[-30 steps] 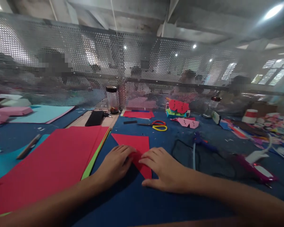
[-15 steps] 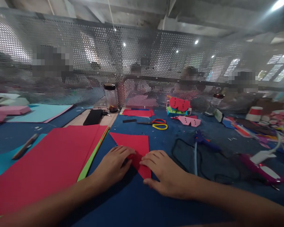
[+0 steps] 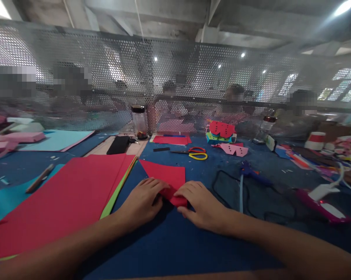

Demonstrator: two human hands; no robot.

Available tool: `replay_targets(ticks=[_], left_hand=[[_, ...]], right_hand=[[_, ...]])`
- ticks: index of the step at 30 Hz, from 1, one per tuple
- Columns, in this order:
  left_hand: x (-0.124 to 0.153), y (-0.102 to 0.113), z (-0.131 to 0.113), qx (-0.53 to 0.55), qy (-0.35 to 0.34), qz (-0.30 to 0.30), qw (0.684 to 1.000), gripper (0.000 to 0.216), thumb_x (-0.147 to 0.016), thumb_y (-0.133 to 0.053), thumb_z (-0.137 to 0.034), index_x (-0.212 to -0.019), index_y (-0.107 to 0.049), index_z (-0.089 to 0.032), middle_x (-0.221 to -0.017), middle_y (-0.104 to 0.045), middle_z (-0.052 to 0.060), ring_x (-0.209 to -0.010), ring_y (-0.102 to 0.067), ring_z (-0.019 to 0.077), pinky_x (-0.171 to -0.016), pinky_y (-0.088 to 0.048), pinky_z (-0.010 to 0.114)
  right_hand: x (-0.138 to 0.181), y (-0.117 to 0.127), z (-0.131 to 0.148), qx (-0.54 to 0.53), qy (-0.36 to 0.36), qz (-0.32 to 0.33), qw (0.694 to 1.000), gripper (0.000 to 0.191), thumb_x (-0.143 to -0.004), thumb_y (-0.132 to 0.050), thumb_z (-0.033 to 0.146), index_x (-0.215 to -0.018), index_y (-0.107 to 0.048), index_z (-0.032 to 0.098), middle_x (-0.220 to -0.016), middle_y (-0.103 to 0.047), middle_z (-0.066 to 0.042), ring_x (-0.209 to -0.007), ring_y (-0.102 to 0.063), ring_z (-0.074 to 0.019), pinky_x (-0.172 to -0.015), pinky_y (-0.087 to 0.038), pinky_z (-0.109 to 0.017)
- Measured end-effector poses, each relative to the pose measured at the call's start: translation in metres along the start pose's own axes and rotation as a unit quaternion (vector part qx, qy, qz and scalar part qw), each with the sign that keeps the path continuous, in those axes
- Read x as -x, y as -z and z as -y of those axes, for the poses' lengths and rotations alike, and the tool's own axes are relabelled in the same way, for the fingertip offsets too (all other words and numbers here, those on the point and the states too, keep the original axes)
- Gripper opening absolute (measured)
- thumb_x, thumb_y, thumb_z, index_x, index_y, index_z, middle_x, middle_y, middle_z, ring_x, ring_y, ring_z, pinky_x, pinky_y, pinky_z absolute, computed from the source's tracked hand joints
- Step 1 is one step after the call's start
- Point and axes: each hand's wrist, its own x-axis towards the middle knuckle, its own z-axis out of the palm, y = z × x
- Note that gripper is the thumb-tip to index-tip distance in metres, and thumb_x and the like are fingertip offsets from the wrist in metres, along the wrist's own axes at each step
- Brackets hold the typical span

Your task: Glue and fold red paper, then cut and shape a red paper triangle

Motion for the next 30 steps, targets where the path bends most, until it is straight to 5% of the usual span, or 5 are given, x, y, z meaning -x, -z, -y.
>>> replay_targets(ticks=[7,16,20,24,30], left_hand=[[-0.006,-0.003,0.008,0.008,-0.013,-0.065,0.998,0.021,-0.094,-0.052,-0.015,-0.105,-0.068,-0.022,-0.106,-0.074,0.006,-0.100,-0.068,0.0235,-0.091,-0.050,0.039],[-0.015,0.037,0.015,0.111,0.006,-0.279,0.954,0.022,-0.097,-0.056,-0.020,-0.111,-0.072,-0.025,-0.111,-0.073,0.004,-0.108,-0.066,0.0203,-0.099,-0.048,0.033],[-0.022,0.063,0.014,0.205,0.089,-0.390,0.893,0.015,-0.091,-0.068,-0.025,-0.103,-0.076,-0.025,-0.101,-0.075,0.000,-0.093,-0.068,0.0173,-0.087,-0.053,0.027],[-0.030,0.084,0.014,0.349,0.112,-0.479,0.798,0.017,-0.081,-0.078,-0.028,-0.097,-0.077,-0.023,-0.097,-0.075,-0.001,-0.088,-0.068,0.0161,-0.082,-0.056,0.027],[-0.032,0.090,0.013,0.549,0.130,-0.416,0.713,0.012,-0.080,-0.079,-0.024,-0.092,-0.075,-0.021,-0.104,-0.075,0.000,-0.092,-0.069,0.0150,-0.079,-0.057,0.025]], right_hand=[[-0.008,0.007,-0.001,-0.012,0.019,-0.063,0.998,0.029,-0.097,-0.061,0.036,-0.123,-0.060,0.022,-0.122,-0.067,-0.007,-0.117,-0.057,-0.0232,-0.103,-0.040,-0.041],[-0.011,0.033,-0.009,-0.086,-0.048,-0.214,0.972,0.033,-0.104,-0.047,0.037,-0.135,-0.051,0.028,-0.138,-0.057,-0.008,-0.132,-0.050,-0.0242,-0.113,-0.039,-0.045],[-0.015,0.031,-0.022,-0.103,-0.073,-0.230,0.965,0.038,-0.100,-0.055,0.041,-0.134,-0.051,0.026,-0.138,-0.056,-0.009,-0.132,-0.050,-0.0250,-0.114,-0.039,-0.046],[-0.018,0.026,-0.030,-0.132,-0.090,-0.224,0.961,0.053,-0.093,-0.064,0.049,-0.138,-0.048,0.025,-0.141,-0.055,-0.010,-0.132,-0.051,-0.0263,-0.114,-0.039,-0.049],[-0.020,0.026,-0.022,-0.264,-0.092,-0.157,0.947,0.064,-0.086,-0.072,0.054,-0.139,-0.049,0.025,-0.144,-0.055,-0.012,-0.133,-0.052,-0.0263,-0.115,-0.039,-0.050]])
